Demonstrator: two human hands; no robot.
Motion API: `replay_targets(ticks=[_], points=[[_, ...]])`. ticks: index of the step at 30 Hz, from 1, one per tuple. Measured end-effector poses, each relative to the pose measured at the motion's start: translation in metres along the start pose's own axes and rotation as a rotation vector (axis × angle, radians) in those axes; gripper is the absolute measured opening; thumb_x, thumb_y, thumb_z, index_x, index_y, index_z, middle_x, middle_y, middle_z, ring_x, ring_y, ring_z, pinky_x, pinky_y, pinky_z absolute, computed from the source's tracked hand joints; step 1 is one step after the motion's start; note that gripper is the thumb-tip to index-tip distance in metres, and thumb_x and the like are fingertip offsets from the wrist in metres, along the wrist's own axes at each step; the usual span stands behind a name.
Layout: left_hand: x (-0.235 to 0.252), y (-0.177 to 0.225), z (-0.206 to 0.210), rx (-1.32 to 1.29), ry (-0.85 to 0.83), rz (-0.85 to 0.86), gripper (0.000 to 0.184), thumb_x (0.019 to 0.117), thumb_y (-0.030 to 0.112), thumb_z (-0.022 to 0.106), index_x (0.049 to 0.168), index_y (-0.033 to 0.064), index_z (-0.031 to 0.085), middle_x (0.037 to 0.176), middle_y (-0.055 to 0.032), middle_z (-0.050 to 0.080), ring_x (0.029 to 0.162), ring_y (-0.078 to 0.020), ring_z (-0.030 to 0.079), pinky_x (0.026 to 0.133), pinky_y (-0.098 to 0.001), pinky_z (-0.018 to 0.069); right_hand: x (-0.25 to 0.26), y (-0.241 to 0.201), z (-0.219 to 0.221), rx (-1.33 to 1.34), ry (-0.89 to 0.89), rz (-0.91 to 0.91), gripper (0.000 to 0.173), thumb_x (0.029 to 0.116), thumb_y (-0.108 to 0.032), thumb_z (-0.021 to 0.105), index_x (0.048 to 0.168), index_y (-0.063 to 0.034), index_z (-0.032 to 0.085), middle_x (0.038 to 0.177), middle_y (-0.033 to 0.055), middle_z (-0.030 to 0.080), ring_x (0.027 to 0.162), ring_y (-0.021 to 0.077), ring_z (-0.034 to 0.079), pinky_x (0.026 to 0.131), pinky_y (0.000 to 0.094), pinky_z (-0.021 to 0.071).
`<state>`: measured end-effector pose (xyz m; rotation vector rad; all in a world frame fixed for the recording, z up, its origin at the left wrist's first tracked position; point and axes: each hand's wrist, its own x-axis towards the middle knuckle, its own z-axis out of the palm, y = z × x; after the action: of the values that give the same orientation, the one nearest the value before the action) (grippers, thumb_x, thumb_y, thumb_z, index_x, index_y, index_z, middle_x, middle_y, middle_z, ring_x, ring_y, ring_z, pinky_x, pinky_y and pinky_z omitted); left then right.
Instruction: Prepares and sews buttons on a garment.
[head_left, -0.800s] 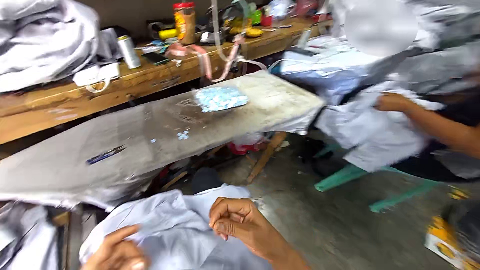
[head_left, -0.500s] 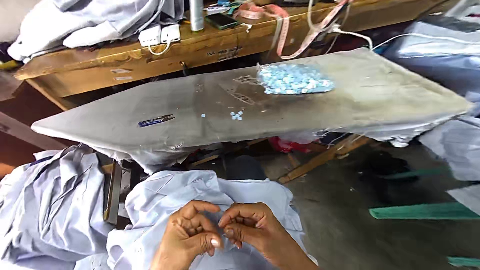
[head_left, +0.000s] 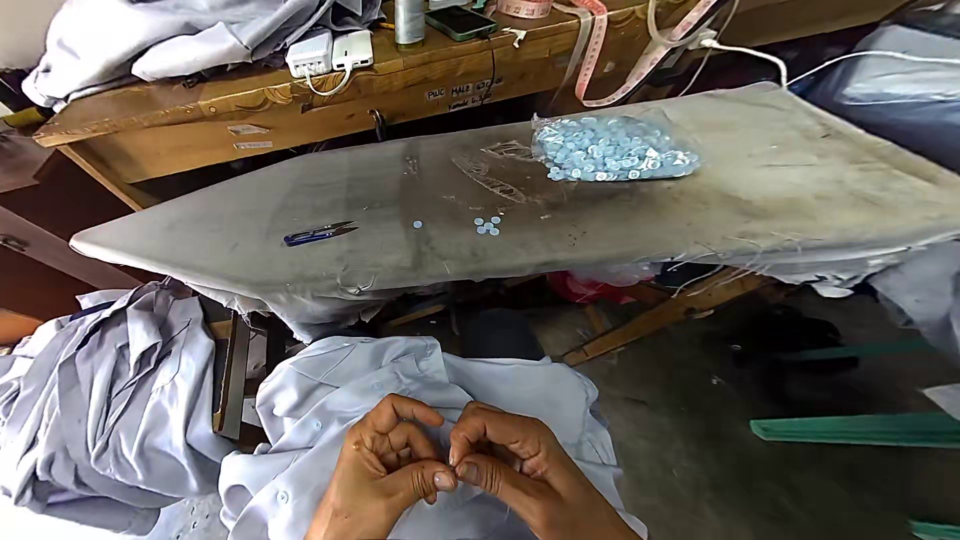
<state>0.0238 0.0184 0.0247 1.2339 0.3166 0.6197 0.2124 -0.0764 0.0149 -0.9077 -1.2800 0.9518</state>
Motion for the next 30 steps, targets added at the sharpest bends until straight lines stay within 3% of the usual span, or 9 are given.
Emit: replay_targets(ticks=[4,9,12,16,19,22,25,27,30], points=[[-0.002,0.008,-0.012,0.329,-0.042,0.044,0.012,0.0923,0.007,0.074,0.102,0.0004,0.073,0.091,-0.0018,0.072,0.077,-0.0042,0.068,0.071,-0.0199,0.0587,0.001,-0.002,-0.004,-0.304,-0.011,-0.086,0.017,0.1039,-0.022,0.06,0.098,-0.0068,0.066,0.094,0.0012,0.06,0.088,0.0025,0.06,0.076,0.0143,0.0517],[0.006,0.023,-0.016,0.741,0.033,0.155,0.012,0.0935,0.019,0.074,0.09,0.0084,0.076,0.088,0.0015,0.066,0.077,-0.0021,0.062,0.067,-0.0152,0.0535,-0.001,-0.005,0.001,-0.826,-0.021,-0.164,0.02,0.1063,-0.024,0.049,0.096,-0.0136,0.063,0.087,0.001,0.058,0.088,0.0127,0.058,0.078,0.0234,0.0493],[0.003,0.032,0.007,0.91,0.042,0.261,0.013,0.0939,0.018,0.073,0.088,0.008,0.076,0.087,-0.0011,0.07,0.089,-0.0072,0.063,0.079,-0.0211,0.0522,0.001,0.002,0.003,-0.949,0.072,-0.188,0.02,0.1048,-0.022,0.046,0.096,-0.0151,0.062,0.087,0.0001,0.058,0.086,0.0134,0.058,0.075,0.0249,0.0496],[-0.004,0.03,0.013,1.021,0.04,0.216,0.013,0.0947,0.017,0.071,0.088,0.0088,0.078,0.088,-0.0025,0.071,0.093,-0.0117,0.065,0.083,-0.0253,0.0521,-0.001,-0.002,-0.007,-0.7,0.072,-0.137,0.018,0.1064,-0.023,0.05,0.1,-0.0109,0.061,0.09,0.0004,0.056,0.087,0.0062,0.056,0.077,0.0175,0.0486],[0.004,0.028,-0.001,1.081,0.096,0.304,0.015,0.0955,0.019,0.069,0.086,0.0107,0.077,0.086,0.0006,0.07,0.09,-0.0081,0.064,0.08,-0.022,0.0523,-0.004,0.003,-0.005,-0.676,0.032,-0.117,0.017,0.1045,-0.022,0.052,0.098,-0.0109,0.063,0.088,0.0009,0.055,0.084,0.0076,0.055,0.074,0.0189,0.0478],[0.002,0.036,0.016,1.163,0.1,0.375,0.015,0.0958,0.015,0.068,0.088,0.0074,0.077,0.087,-0.0045,0.07,0.091,-0.0128,0.064,0.082,-0.0238,0.0516,-0.001,0.012,0.002,-0.565,0.079,-0.071,0.015,0.1027,-0.021,0.054,0.097,-0.0104,0.064,0.085,-0.0011,0.055,0.079,0.0031,0.055,0.069,0.015,0.047],[-0.003,0.026,0.028,1.27,0.101,0.5,0.011,0.0951,0.01,0.067,0.089,0.007,0.077,0.086,-0.0068,0.069,0.088,-0.0171,0.064,0.08,-0.0268,0.0518,0.005,0.015,0.003,0.041,0.12,0.05,0.011,0.102,-0.019,0.06,0.098,-0.0093,0.065,0.085,-0.0062,0.062,0.078,-0.0018,0.059,0.07,0.0154,0.0503],[-0.001,0.011,0.023,1.314,0.129,0.609,0.009,0.0943,0.008,0.067,0.09,0.008,0.076,0.085,-0.0056,0.068,0.087,-0.0166,0.062,0.08,-0.026,0.0504,0.007,0.013,0.005,0.414,0.1,0.125,0.01,0.1002,-0.019,0.064,0.101,-0.0113,0.069,0.088,-0.0061,0.066,0.081,0.0009,0.062,0.075,0.0197,0.0528],[0.003,0.004,0.013,1.203,0.16,0.587,0.007,0.0939,0.013,0.07,0.092,0.0115,0.076,0.092,-0.0022,0.07,0.097,-0.0136,0.064,0.089,-0.0264,0.0509,0.009,0.014,0.009,0.579,0.107,0.166,0.011,0.1002,-0.017,0.063,0.1,-0.0108,0.071,0.088,-0.0051,0.066,0.08,0.0018,0.062,0.076,0.0204,0.0524]])
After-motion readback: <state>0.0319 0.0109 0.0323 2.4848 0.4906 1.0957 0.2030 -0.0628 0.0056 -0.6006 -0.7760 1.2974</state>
